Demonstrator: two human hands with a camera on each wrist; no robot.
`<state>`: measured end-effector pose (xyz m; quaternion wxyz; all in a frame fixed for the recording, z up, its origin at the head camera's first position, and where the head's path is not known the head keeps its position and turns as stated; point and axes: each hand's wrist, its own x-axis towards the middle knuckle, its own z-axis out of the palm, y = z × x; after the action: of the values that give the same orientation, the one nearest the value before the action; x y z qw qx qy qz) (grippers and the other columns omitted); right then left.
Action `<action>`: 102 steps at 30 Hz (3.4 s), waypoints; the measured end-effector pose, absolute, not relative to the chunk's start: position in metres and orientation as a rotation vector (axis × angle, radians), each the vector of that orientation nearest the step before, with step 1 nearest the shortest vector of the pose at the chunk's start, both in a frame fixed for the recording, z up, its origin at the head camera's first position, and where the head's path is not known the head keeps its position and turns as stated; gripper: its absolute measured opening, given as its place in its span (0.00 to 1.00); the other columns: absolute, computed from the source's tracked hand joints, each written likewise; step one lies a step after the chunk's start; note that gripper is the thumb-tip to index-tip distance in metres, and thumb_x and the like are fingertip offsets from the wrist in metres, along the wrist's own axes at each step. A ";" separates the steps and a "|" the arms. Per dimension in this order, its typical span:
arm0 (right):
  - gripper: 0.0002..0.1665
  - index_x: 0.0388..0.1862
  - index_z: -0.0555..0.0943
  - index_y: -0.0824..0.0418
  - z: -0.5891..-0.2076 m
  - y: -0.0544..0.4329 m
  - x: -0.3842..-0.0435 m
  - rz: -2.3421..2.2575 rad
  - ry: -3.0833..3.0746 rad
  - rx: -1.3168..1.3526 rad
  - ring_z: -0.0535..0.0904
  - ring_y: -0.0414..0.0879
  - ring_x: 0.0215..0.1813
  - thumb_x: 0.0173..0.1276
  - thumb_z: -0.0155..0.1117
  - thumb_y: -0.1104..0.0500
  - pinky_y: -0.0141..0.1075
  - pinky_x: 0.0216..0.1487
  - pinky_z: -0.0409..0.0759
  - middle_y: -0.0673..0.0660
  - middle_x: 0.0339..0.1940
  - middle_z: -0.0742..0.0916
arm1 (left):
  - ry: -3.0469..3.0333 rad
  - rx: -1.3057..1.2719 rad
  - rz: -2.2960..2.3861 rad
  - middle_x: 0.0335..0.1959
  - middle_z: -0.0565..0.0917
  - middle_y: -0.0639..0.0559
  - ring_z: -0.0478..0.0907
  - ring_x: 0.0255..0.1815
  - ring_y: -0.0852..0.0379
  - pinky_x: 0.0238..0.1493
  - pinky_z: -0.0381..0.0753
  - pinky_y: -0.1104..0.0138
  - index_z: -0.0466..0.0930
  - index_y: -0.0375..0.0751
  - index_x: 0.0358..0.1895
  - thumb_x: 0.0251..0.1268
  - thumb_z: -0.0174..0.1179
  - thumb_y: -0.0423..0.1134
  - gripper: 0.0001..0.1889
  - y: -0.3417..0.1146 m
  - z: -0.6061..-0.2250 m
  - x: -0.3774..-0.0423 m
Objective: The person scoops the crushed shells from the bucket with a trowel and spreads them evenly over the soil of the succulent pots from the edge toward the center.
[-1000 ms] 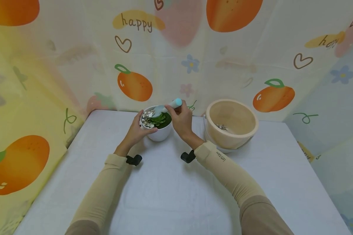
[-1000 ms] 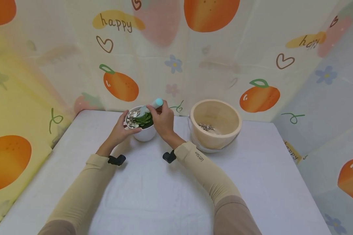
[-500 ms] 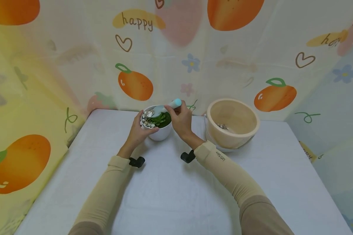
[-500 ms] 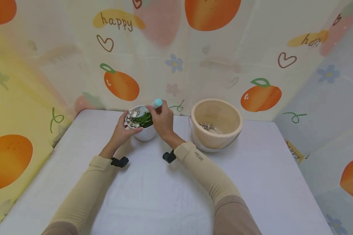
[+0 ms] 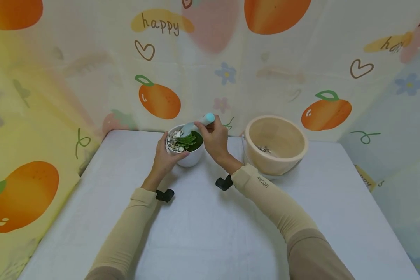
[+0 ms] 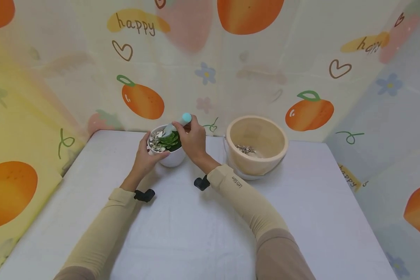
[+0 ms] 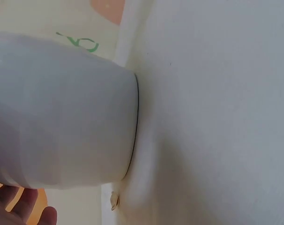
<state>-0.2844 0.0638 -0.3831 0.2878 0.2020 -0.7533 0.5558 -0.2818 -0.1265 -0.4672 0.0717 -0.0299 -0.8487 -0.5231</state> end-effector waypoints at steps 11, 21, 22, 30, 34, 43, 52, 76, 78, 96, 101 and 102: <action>0.19 0.46 0.75 0.71 -0.388 0.061 -0.285 1.489 -2.025 0.513 0.88 0.53 0.39 0.68 0.66 0.56 0.38 0.42 0.86 0.64 0.36 0.88 | -2.495 -0.112 -1.571 0.75 0.56 0.37 0.55 0.74 0.42 0.73 0.56 0.43 0.44 0.40 0.78 0.48 0.74 0.52 0.58 -0.125 -0.468 -0.281; 0.19 0.47 0.75 0.71 -0.385 0.059 -0.283 1.473 -2.016 0.533 0.88 0.53 0.40 0.67 0.66 0.57 0.36 0.45 0.85 0.64 0.37 0.89 | -2.472 -0.090 -1.506 0.72 0.60 0.35 0.58 0.71 0.40 0.71 0.60 0.43 0.48 0.40 0.77 0.46 0.76 0.52 0.58 -0.124 -0.472 -0.280; 0.19 0.47 0.75 0.71 -0.384 0.059 -0.282 1.474 -2.012 0.536 0.88 0.53 0.40 0.67 0.66 0.57 0.36 0.45 0.85 0.65 0.37 0.88 | -2.468 -0.090 -1.502 0.72 0.60 0.35 0.58 0.71 0.40 0.71 0.60 0.43 0.49 0.40 0.77 0.46 0.76 0.52 0.58 -0.124 -0.473 -0.280; 0.20 0.48 0.75 0.71 -0.381 0.060 -0.282 1.460 -2.004 0.553 0.88 0.54 0.42 0.66 0.67 0.58 0.39 0.47 0.85 0.65 0.38 0.88 | -2.462 -0.106 -1.494 0.73 0.59 0.36 0.57 0.72 0.40 0.72 0.59 0.43 0.48 0.38 0.77 0.46 0.76 0.54 0.59 -0.122 -0.474 -0.281; 0.19 0.47 0.75 0.70 -0.382 0.059 -0.281 1.441 -2.009 0.555 0.88 0.53 0.42 0.65 0.68 0.58 0.37 0.47 0.85 0.65 0.38 0.88 | -2.470 -0.108 -1.488 0.73 0.59 0.36 0.57 0.73 0.40 0.72 0.58 0.43 0.47 0.39 0.77 0.46 0.75 0.54 0.59 -0.122 -0.474 -0.281; 0.20 0.49 0.74 0.73 -0.386 0.057 -0.280 1.407 -2.048 0.598 0.87 0.54 0.43 0.67 0.66 0.59 0.37 0.48 0.85 0.65 0.39 0.87 | -2.489 -0.091 -1.478 0.74 0.57 0.36 0.55 0.74 0.40 0.72 0.58 0.43 0.46 0.41 0.77 0.47 0.75 0.55 0.59 -0.120 -0.474 -0.280; 0.19 0.46 0.75 0.71 -0.382 0.059 -0.283 1.427 -2.022 0.583 0.88 0.54 0.42 0.66 0.68 0.59 0.37 0.47 0.85 0.65 0.37 0.88 | -2.551 -0.174 -1.544 0.70 0.60 0.35 0.58 0.71 0.41 0.72 0.57 0.44 0.48 0.35 0.75 0.48 0.75 0.52 0.56 -0.134 -0.463 -0.284; 0.19 0.43 0.76 0.69 -0.374 0.058 -0.286 1.379 -2.068 0.498 0.87 0.51 0.35 0.65 0.68 0.54 0.38 0.39 0.85 0.63 0.33 0.89 | -2.570 -0.198 -1.717 0.78 0.51 0.41 0.48 0.79 0.45 0.76 0.47 0.43 0.39 0.44 0.79 0.54 0.71 0.47 0.56 -0.140 -0.462 -0.285; 0.19 0.43 0.76 0.69 -0.373 0.058 -0.286 1.377 -2.065 0.491 0.87 0.50 0.35 0.65 0.68 0.54 0.37 0.38 0.85 0.62 0.32 0.89 | -2.555 -0.191 -1.722 0.78 0.52 0.41 0.48 0.79 0.45 0.76 0.46 0.43 0.40 0.44 0.79 0.54 0.72 0.47 0.56 -0.139 -0.463 -0.285; 0.19 0.43 0.77 0.69 -0.380 0.059 -0.288 1.394 -2.028 0.521 0.87 0.50 0.34 0.65 0.69 0.55 0.38 0.38 0.85 0.62 0.32 0.89 | -2.452 -0.117 -1.680 0.75 0.57 0.41 0.55 0.76 0.46 0.76 0.52 0.47 0.46 0.40 0.77 0.50 0.74 0.51 0.56 -0.130 -0.469 -0.278; 0.19 0.43 0.77 0.69 -0.381 0.059 -0.288 1.408 -2.019 0.528 0.87 0.51 0.35 0.65 0.69 0.55 0.38 0.39 0.86 0.63 0.32 0.89 | -2.422 -0.121 -1.669 0.74 0.58 0.40 0.56 0.74 0.46 0.76 0.54 0.47 0.48 0.39 0.76 0.50 0.74 0.49 0.54 -0.128 -0.468 -0.277; 0.19 0.43 0.77 0.69 -0.381 0.059 -0.288 1.411 -2.018 0.528 0.87 0.51 0.35 0.65 0.69 0.55 0.38 0.39 0.86 0.63 0.33 0.89 | -2.418 -0.122 -1.669 0.74 0.58 0.40 0.56 0.74 0.46 0.76 0.54 0.48 0.48 0.39 0.76 0.50 0.74 0.48 0.54 -0.127 -0.468 -0.277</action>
<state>-0.2877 0.0586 -0.3815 0.3065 0.1997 -0.7628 0.5332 -0.2767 -0.1274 -0.4675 0.1003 -0.0413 -0.8182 -0.5647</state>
